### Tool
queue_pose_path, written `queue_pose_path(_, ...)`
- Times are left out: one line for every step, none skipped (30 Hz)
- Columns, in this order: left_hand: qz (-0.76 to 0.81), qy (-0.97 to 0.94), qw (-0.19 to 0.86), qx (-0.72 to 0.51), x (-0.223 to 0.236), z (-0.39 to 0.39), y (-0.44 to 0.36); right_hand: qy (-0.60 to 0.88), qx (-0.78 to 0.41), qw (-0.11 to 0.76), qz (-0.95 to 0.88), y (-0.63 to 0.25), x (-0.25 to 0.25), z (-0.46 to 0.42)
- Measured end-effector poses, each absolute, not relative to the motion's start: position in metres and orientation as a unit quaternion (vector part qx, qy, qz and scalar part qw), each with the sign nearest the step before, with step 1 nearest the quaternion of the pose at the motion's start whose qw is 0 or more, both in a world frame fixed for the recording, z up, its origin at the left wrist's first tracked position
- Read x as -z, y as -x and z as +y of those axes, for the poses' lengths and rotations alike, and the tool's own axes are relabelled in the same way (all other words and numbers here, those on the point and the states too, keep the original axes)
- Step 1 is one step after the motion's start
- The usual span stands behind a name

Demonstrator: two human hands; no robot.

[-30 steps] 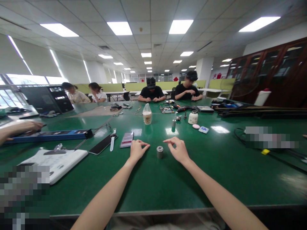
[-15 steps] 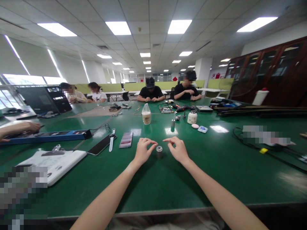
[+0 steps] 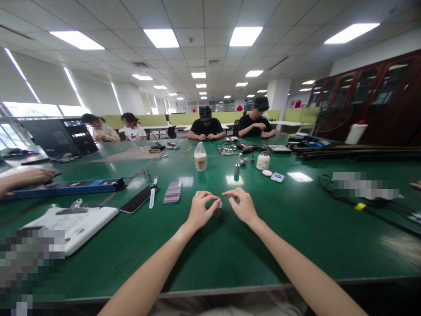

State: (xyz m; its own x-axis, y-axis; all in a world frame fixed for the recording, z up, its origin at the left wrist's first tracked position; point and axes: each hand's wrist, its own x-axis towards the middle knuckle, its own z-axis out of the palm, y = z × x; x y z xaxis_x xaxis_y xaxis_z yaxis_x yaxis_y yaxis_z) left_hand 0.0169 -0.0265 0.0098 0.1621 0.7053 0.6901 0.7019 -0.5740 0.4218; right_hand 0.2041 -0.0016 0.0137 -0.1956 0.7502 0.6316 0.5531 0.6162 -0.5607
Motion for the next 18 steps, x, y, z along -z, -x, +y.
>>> queue_pose_path(0.467, -0.748, -0.004, -0.471, -0.011, -0.027, -0.017, 0.425, -0.111, 0.467, -0.768, -0.203, -0.014, -0.002)
queue_pose_path(0.475, -0.73, -0.01, -0.492, -0.011, -0.027, -0.017, 0.424, -0.117, 0.461, -0.771, -0.202, -0.014, -0.003)
queue_pose_path(0.482, -0.711, -0.015, -0.512, -0.012, -0.027, -0.017, 0.423, -0.117, 0.455, -0.775, -0.201, -0.014, -0.004)
queue_pose_path(0.488, -0.695, -0.019, -0.527, -0.012, -0.027, -0.016, 0.423, -0.112, 0.447, -0.78, -0.199, -0.013, -0.005)
queue_pose_path(0.493, -0.685, -0.02, -0.537, -0.012, -0.026, -0.016, 0.425, -0.102, 0.439, -0.785, -0.197, -0.013, -0.005)
queue_pose_path(0.495, -0.68, -0.02, -0.541, -0.011, -0.025, -0.015, 0.428, -0.089, 0.432, -0.789, -0.195, -0.012, -0.006)
queue_pose_path(0.495, -0.68, -0.02, -0.541, -0.011, -0.023, -0.014, 0.432, -0.077, 0.426, -0.791, -0.193, -0.011, -0.007)
queue_pose_path(0.495, -0.683, -0.02, -0.538, -0.009, -0.022, -0.013, 0.435, -0.067, 0.423, -0.792, -0.191, -0.01, -0.007)
queue_pose_path(0.493, -0.687, -0.02, -0.533, -0.008, -0.021, -0.013, 0.438, -0.062, 0.423, -0.791, -0.189, -0.01, -0.007)
queue_pose_path(0.491, -0.692, -0.02, -0.528, -0.007, -0.021, -0.013, 0.439, -0.059, 0.425, -0.789, -0.188, -0.009, -0.007)
queue_pose_path(0.489, -0.697, -0.02, -0.524, -0.006, -0.021, -0.013, 0.44, -0.058, 0.428, -0.787, -0.186, -0.009, -0.006)
queue_pose_path(0.487, -0.702, -0.019, -0.52, -0.006, -0.021, -0.014, 0.439, -0.057, 0.433, -0.785, -0.185, -0.009, -0.005)
queue_pose_path(0.484, -0.707, -0.019, -0.516, -0.006, -0.022, -0.015, 0.438, -0.056, 0.439, -0.782, -0.185, -0.01, -0.004)
queue_pose_path(0.481, -0.711, -0.02, -0.512, -0.007, -0.022, -0.016, 0.439, -0.056, 0.447, -0.777, -0.185, -0.01, -0.002)
queue_pose_path(0.479, -0.715, -0.022, -0.509, -0.007, -0.023, -0.017, 0.442, -0.057, 0.456, -0.771, -0.185, -0.01, 0.001)
queue_pose_path(0.478, -0.718, -0.024, -0.506, -0.008, -0.024, -0.017, 0.448, -0.057, 0.465, -0.762, -0.186, -0.01, 0.004)
queue_pose_path(0.478, -0.719, -0.028, -0.504, -0.009, -0.025, -0.018, 0.456, -0.058, 0.473, -0.751, -0.188, -0.009, 0.008)
queue_pose_path(0.478, -0.719, -0.032, -0.503, -0.009, -0.025, -0.018, 0.468, -0.058, 0.477, -0.741, -0.19, -0.008, 0.013)
